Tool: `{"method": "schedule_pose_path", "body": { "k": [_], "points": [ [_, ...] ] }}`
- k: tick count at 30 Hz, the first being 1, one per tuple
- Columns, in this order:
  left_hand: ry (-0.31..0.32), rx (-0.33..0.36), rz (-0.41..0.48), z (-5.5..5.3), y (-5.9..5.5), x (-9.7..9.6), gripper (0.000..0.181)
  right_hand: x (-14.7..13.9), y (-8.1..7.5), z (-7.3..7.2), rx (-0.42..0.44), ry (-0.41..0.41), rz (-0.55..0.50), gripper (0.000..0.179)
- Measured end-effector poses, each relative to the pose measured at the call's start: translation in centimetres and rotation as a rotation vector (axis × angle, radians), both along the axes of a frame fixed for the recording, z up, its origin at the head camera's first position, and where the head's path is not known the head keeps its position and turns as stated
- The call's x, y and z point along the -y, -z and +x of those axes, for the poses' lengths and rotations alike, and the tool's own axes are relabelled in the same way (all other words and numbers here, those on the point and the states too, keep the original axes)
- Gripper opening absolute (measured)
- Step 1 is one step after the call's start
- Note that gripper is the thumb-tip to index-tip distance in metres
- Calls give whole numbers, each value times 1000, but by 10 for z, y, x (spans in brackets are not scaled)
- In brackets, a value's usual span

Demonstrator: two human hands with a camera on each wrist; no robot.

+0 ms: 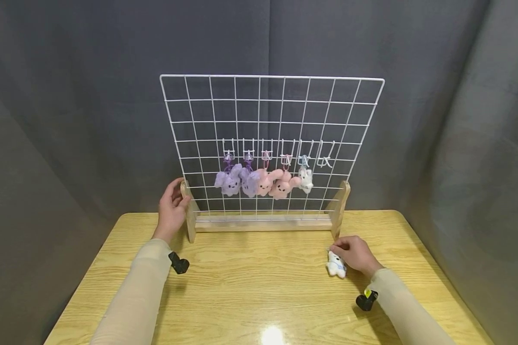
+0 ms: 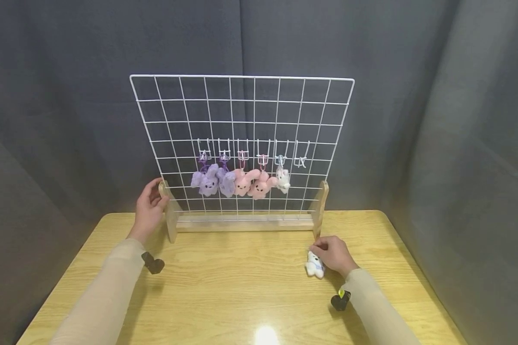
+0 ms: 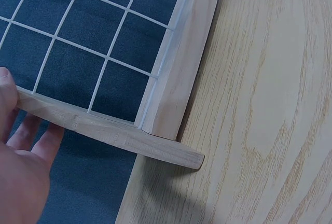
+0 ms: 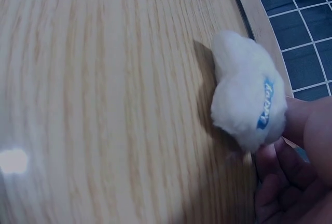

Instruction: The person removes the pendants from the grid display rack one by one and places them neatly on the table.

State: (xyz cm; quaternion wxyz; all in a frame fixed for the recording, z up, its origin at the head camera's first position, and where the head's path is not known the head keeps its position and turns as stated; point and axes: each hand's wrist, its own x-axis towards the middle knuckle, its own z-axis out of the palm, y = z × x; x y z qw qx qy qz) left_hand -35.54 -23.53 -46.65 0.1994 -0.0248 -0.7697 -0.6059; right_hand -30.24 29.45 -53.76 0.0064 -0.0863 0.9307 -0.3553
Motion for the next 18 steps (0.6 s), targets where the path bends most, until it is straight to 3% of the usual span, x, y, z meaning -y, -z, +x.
{"method": "schedule_pose_path", "body": {
  "k": [18],
  "points": [
    [1,0,2,-1,1,1,59,-3,-7,2,37,2,-8,23]
  ]
}}
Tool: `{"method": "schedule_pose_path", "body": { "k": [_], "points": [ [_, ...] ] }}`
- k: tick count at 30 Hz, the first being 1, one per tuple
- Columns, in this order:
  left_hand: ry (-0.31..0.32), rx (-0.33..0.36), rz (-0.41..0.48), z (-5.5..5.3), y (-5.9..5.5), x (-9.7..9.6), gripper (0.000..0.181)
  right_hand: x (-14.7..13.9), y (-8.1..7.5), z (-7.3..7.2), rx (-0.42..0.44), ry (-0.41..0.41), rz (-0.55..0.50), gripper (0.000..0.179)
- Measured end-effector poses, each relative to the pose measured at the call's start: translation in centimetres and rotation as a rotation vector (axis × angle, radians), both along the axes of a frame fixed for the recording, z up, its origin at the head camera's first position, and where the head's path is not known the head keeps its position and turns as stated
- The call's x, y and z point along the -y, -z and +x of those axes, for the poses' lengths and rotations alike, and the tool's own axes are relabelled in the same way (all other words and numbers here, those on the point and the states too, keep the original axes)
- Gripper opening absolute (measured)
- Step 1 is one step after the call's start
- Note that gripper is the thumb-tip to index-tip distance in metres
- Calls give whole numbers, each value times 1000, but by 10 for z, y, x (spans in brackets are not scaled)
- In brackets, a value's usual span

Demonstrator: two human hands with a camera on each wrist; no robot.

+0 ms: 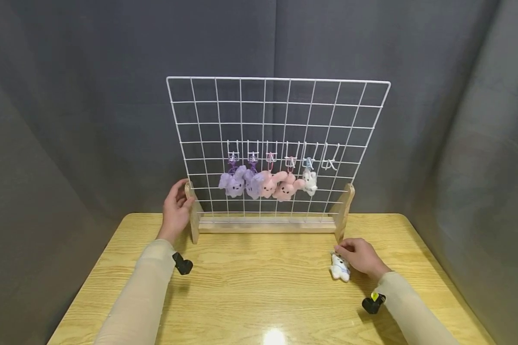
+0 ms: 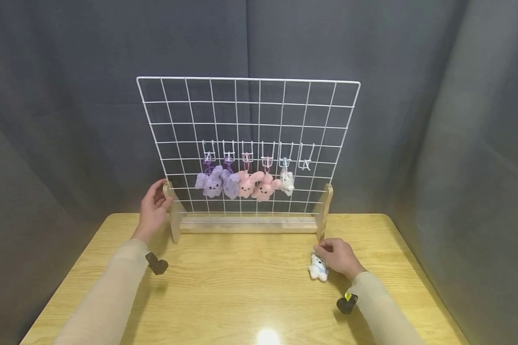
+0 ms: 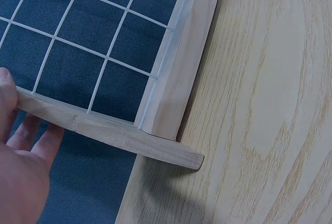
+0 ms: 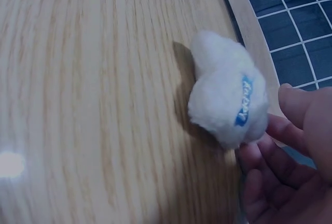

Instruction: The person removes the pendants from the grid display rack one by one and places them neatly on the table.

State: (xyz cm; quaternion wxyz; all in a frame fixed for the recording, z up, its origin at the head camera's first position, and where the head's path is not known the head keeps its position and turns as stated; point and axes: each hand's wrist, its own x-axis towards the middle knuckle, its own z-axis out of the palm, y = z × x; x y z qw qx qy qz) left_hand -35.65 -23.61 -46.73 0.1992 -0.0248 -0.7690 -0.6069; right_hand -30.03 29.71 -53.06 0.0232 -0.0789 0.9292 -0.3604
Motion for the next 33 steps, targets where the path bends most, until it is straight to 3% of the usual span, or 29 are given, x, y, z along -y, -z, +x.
{"method": "schedule_pose_path", "body": {
  "k": [5,11,24,28,33],
  "points": [
    [11,0,1,0,1,0,58,0,-9,4,-118,75,13,24],
    [3,9,3,2,3,1,58,11,-32,7,-276,128,-77,29],
    [7,1,4,2,1,0,60,50,-83,-3,-347,74,-312,42],
    [18,15,18,6,-6,-2,60,64,-94,-9,-387,64,-357,43],
    [16,11,14,5,-5,-2,59,79,-110,-20,-445,68,-376,45]
  ]
}}
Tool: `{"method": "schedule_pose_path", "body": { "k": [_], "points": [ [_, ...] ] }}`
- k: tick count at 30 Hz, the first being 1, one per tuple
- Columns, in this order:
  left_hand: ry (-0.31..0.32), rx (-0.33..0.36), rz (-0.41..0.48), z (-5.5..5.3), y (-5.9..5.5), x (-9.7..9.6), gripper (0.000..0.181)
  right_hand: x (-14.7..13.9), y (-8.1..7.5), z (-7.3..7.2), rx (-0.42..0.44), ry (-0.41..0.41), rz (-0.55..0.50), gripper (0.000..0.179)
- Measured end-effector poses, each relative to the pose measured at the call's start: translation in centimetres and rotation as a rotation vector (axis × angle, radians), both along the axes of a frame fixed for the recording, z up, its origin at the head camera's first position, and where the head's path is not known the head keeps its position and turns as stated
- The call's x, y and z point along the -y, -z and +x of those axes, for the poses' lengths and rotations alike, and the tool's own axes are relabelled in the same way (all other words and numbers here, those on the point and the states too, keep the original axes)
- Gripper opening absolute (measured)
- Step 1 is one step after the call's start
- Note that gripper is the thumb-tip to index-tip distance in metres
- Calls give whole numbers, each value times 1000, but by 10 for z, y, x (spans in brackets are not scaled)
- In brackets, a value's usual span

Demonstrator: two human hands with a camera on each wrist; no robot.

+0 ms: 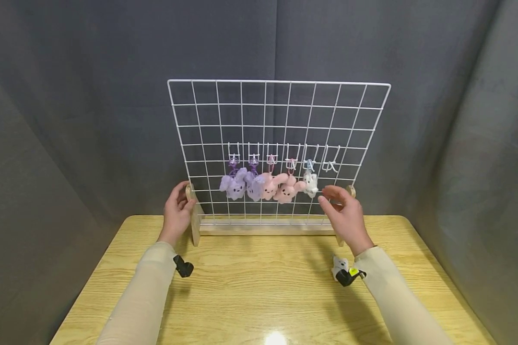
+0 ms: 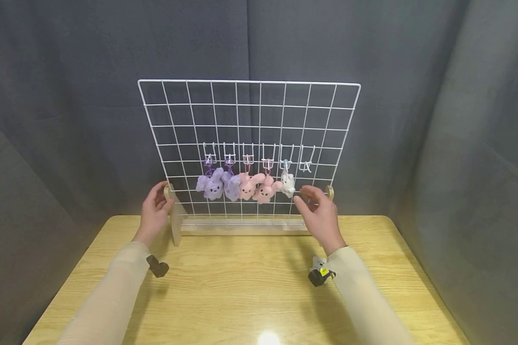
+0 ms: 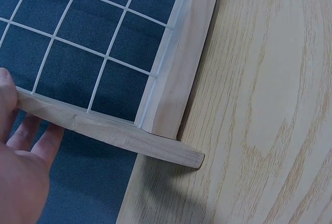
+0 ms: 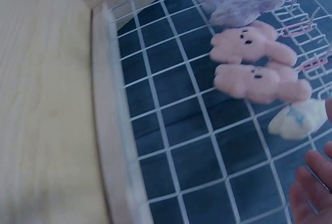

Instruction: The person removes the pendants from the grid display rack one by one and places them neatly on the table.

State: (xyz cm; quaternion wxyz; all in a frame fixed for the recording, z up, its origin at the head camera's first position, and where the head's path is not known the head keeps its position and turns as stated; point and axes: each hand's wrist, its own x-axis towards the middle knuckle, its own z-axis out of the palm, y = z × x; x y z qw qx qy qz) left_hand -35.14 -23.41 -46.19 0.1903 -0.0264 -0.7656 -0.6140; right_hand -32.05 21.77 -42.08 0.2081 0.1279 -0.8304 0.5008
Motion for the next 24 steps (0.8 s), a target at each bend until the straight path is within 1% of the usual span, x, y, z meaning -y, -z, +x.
{"method": "schedule_pose_path", "body": {
  "k": [2,6,10,14,18,24],
  "points": [
    [-7,-16,-10,-4,7,3,59,6,-6,-4,-12,11,-15,48],
    [-19,-18,-22,-4,6,2,59,18,-15,-12,-15,11,-64,52],
    [-23,-15,-26,-3,6,2,59,26,-17,-17,1,-8,-103,53],
    [-21,-12,-27,-2,6,1,58,29,-17,-20,19,-5,-115,53],
    [-25,-11,-26,-2,5,1,58,31,-22,-22,23,-16,-129,51],
    [-21,-12,-14,-2,5,1,58,34,-28,-24,80,-24,-148,48]
  ]
}}
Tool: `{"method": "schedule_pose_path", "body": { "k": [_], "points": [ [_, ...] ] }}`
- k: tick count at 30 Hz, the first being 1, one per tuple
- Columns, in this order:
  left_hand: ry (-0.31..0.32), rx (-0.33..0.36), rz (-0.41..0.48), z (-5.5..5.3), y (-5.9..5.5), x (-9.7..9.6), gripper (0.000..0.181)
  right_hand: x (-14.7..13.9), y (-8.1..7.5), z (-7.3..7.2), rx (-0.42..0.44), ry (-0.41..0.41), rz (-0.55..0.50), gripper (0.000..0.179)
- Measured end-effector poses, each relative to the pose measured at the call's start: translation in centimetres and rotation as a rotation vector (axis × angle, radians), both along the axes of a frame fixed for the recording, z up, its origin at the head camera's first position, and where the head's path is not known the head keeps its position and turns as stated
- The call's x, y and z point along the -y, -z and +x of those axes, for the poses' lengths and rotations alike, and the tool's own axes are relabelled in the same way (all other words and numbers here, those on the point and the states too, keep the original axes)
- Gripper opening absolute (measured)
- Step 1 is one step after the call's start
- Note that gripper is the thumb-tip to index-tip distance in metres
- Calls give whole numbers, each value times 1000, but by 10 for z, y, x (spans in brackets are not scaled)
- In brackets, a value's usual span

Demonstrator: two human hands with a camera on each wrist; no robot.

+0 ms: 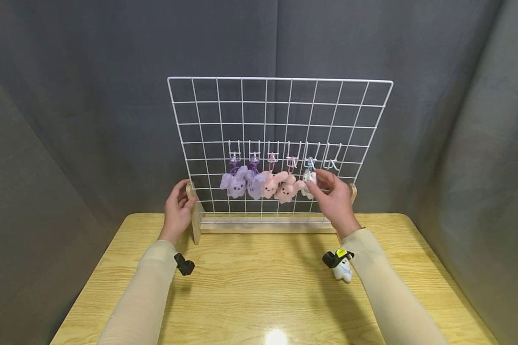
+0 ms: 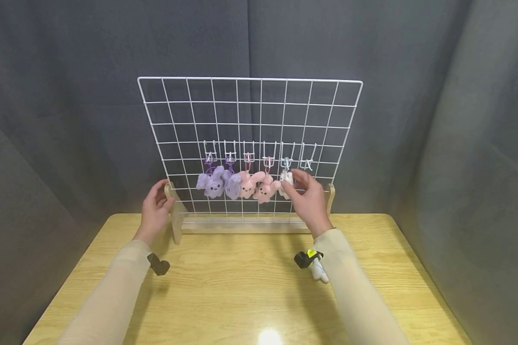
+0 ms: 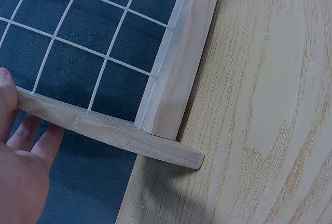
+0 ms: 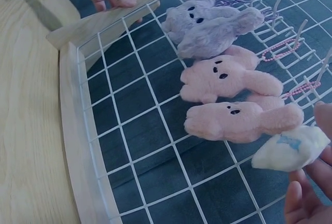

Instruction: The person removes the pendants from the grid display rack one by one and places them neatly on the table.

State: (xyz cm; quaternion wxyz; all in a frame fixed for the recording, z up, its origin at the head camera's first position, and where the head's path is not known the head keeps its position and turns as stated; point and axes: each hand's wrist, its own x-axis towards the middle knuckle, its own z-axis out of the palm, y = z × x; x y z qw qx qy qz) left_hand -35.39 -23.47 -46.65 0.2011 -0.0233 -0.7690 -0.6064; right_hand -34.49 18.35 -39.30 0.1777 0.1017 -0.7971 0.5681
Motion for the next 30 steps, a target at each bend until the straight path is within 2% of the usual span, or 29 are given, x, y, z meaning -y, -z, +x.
{"method": "schedule_pose_path", "body": {
  "k": [6,17,30],
  "points": [
    [5,8,1,0,0,0,58,1,-3,0,37,-1,3,47],
    [7,0,4,-1,1,0,58,5,-7,1,39,-6,23,43],
    [11,11,5,1,0,0,59,9,-10,4,-53,27,-32,32]
  ]
}}
